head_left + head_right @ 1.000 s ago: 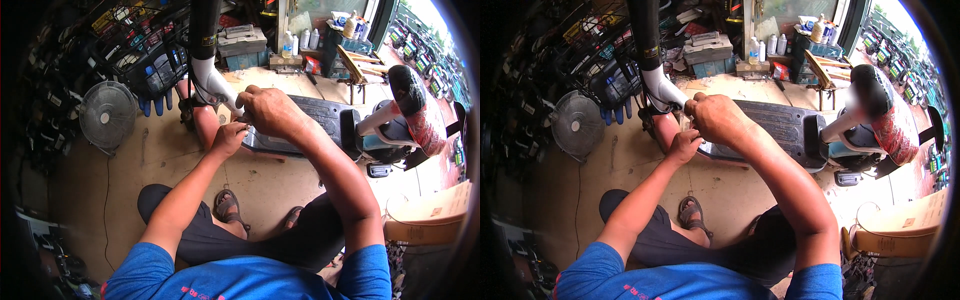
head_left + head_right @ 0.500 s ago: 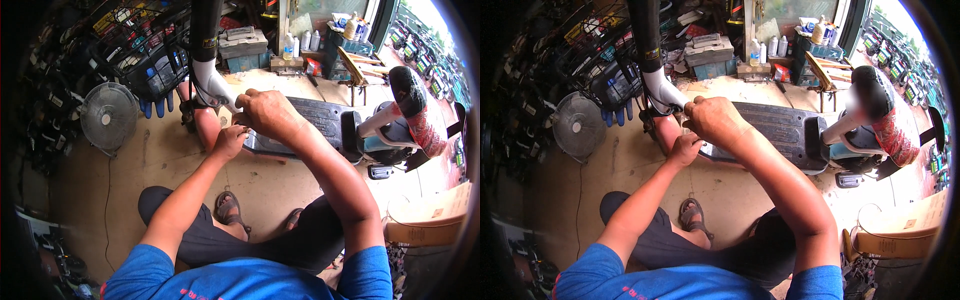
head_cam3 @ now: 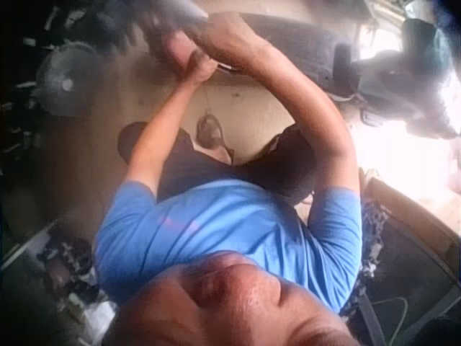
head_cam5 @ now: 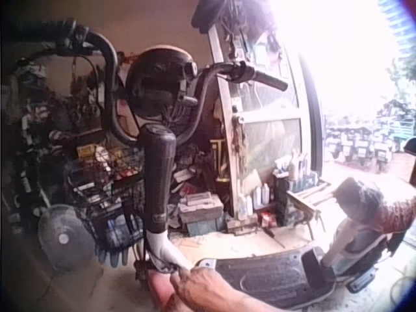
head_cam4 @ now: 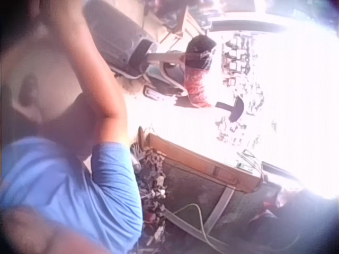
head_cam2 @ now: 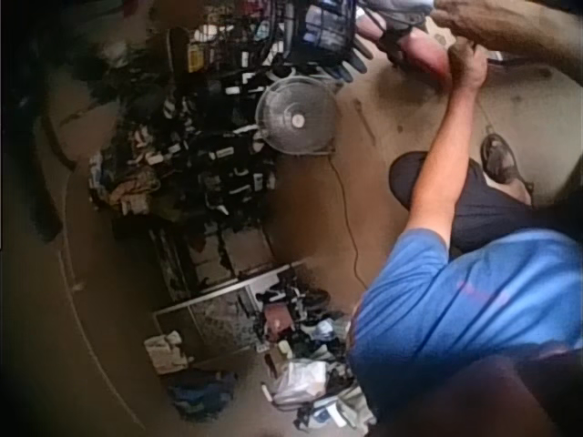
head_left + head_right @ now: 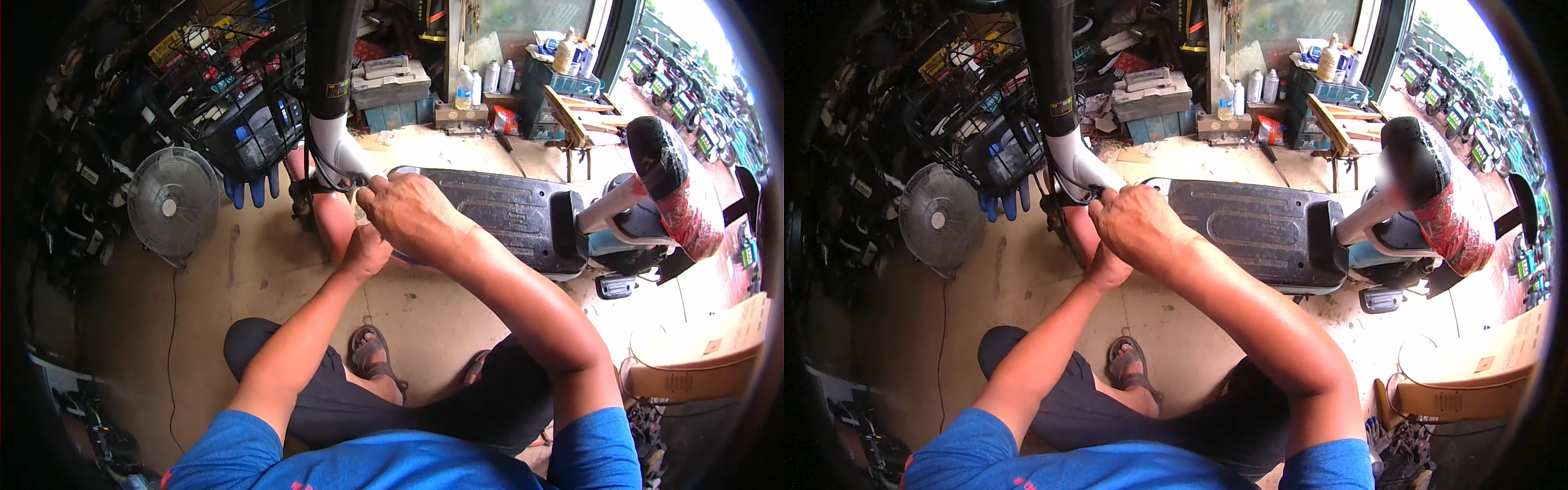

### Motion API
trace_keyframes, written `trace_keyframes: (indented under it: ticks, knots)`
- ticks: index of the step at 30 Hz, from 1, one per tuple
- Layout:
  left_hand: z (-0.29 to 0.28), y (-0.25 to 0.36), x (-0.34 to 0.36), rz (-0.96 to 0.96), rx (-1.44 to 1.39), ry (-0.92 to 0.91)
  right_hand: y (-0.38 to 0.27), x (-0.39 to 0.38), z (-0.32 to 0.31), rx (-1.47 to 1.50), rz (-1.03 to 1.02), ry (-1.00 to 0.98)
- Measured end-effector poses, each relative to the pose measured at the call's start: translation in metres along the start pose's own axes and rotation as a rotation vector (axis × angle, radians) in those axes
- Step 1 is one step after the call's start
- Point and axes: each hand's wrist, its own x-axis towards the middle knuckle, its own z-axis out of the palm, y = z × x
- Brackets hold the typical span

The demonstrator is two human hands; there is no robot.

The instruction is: The person removes the floorboard cover of an electric scooter by unscrewing several fasteners and then points at the battery compartment underneath.

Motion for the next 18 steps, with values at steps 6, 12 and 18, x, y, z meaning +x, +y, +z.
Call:
trace_keyframes:
  ticks: [6,12,18]
  knots:
    - [0.004,-0.016,-0.005,-0.074,-0.107,0.034,-0.004,0.000,-0.005,0.085,0.129,-0.180]
    - [0.006,-0.036,-0.012,-0.252,-0.164,-0.023,-0.003,-0.002,-0.004,-0.048,-0.062,0.083]
    - [0.004,-0.033,-0.014,-0.085,0.070,-0.091,0.000,-0.005,-0.003,-0.082,-0.012,0.031]
